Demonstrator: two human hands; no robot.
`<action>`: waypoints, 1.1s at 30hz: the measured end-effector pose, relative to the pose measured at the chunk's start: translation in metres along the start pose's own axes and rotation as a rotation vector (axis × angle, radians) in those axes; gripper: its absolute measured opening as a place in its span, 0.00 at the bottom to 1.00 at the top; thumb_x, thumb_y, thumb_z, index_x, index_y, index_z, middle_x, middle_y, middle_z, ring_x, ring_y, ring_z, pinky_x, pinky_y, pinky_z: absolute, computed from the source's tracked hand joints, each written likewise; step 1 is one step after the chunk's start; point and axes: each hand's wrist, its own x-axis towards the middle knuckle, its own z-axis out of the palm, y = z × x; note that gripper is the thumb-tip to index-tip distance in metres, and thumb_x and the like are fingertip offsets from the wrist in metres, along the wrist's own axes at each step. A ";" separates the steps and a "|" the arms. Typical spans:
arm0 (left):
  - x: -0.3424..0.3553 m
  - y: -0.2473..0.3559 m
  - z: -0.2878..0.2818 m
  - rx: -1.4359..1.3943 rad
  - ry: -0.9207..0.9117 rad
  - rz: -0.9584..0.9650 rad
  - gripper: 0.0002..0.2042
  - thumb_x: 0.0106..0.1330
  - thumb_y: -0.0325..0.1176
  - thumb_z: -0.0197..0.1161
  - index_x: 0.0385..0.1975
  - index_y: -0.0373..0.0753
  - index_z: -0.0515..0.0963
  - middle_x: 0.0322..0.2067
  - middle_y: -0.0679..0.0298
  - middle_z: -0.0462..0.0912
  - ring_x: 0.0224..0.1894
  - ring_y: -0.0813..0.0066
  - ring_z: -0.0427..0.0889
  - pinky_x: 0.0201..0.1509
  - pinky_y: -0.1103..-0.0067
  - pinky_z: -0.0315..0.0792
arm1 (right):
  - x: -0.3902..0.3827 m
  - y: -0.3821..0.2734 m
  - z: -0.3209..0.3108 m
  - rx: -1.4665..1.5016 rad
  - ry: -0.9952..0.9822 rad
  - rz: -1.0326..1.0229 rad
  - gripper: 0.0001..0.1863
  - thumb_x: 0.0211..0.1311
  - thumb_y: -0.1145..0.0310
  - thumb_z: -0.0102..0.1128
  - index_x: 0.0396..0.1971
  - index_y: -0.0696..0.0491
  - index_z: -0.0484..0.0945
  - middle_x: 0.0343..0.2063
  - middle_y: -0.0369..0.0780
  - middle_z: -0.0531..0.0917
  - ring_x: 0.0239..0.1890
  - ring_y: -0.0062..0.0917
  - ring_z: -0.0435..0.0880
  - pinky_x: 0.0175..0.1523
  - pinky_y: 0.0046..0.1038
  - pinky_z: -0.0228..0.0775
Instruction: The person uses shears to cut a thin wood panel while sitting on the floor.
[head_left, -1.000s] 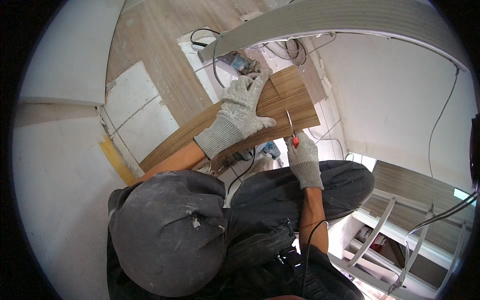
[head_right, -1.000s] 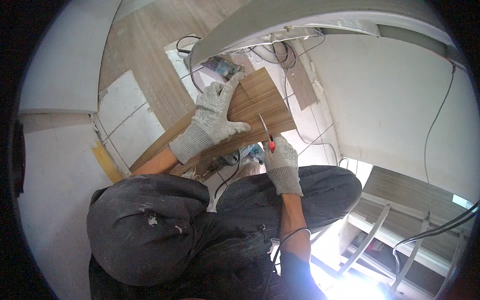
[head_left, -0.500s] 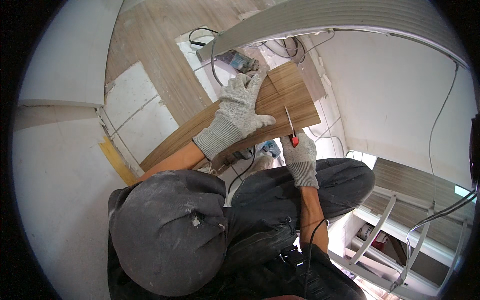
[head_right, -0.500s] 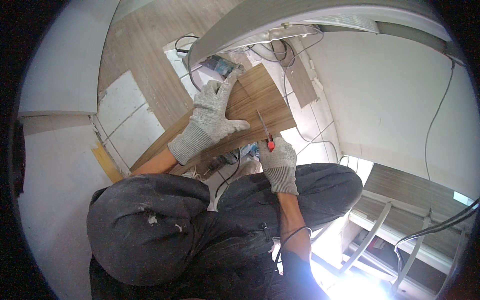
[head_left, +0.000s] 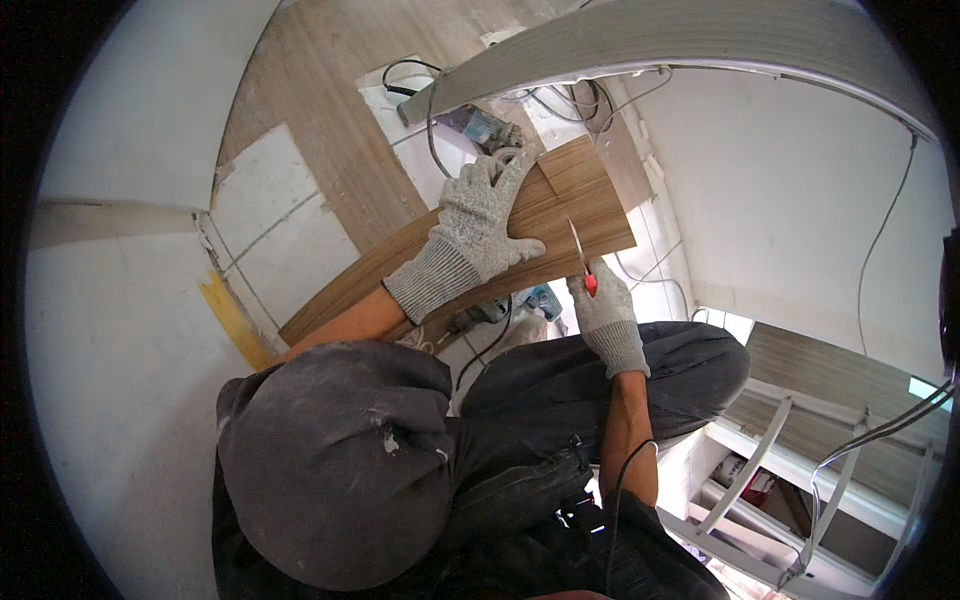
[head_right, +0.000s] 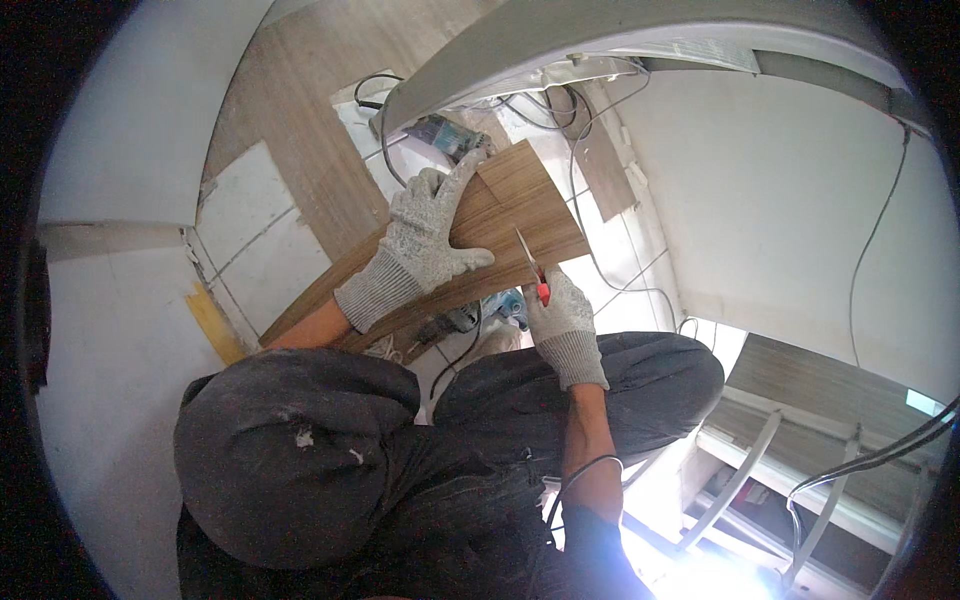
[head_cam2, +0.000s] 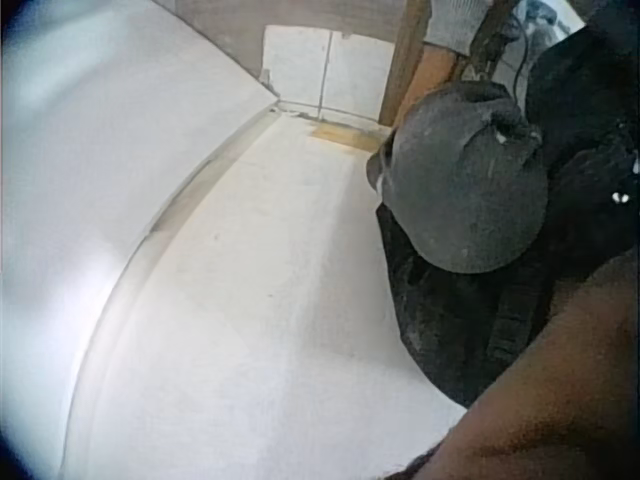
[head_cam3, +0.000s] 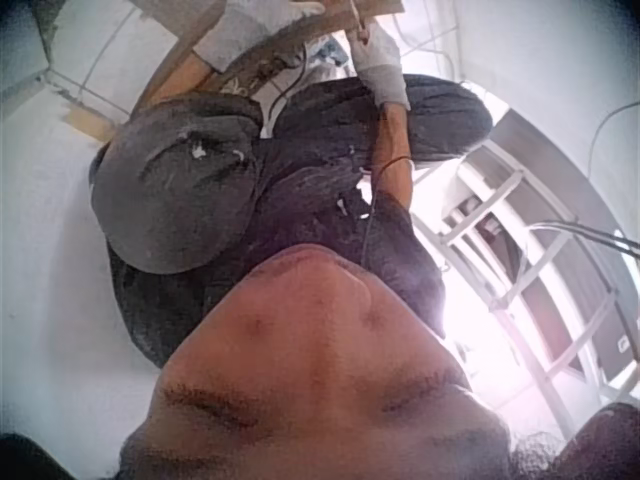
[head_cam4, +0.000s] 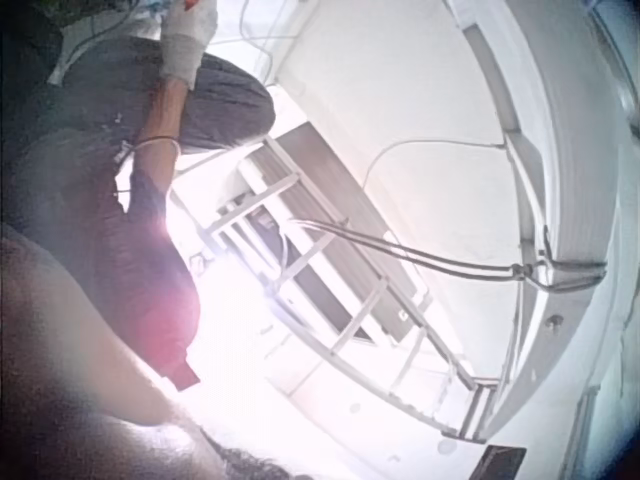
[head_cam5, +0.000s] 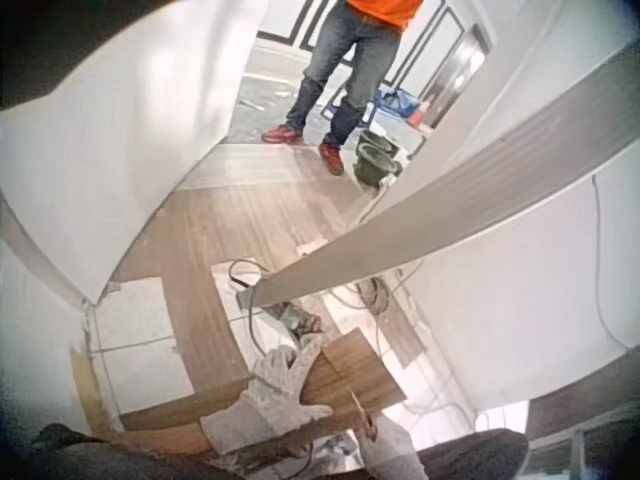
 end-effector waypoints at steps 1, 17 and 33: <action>0.000 -0.001 0.002 -0.019 -0.004 0.015 0.61 0.48 0.57 0.81 0.81 0.51 0.49 0.61 0.51 0.65 0.63 0.52 0.68 0.70 0.55 0.61 | 0.000 0.003 -0.001 0.011 -0.041 0.015 0.21 0.74 0.55 0.60 0.42 0.62 0.77 0.33 0.55 0.82 0.39 0.51 0.84 0.45 0.46 0.74; -0.004 0.001 -0.009 -0.103 -0.021 0.046 0.61 0.49 0.55 0.81 0.81 0.49 0.47 0.65 0.48 0.63 0.66 0.47 0.66 0.74 0.54 0.58 | -0.006 -0.007 0.002 -0.117 0.097 0.025 0.19 0.62 0.55 0.64 0.35 0.59 0.84 0.30 0.55 0.84 0.38 0.54 0.84 0.46 0.51 0.74; 0.018 -0.010 -0.034 -0.716 -0.051 0.031 0.31 0.64 0.52 0.73 0.59 0.34 0.77 0.46 0.54 0.85 0.50 0.70 0.83 0.57 0.71 0.75 | -0.010 -0.011 -0.004 0.146 -0.091 -0.058 0.21 0.67 0.56 0.61 0.44 0.61 0.80 0.34 0.59 0.82 0.42 0.55 0.83 0.48 0.49 0.73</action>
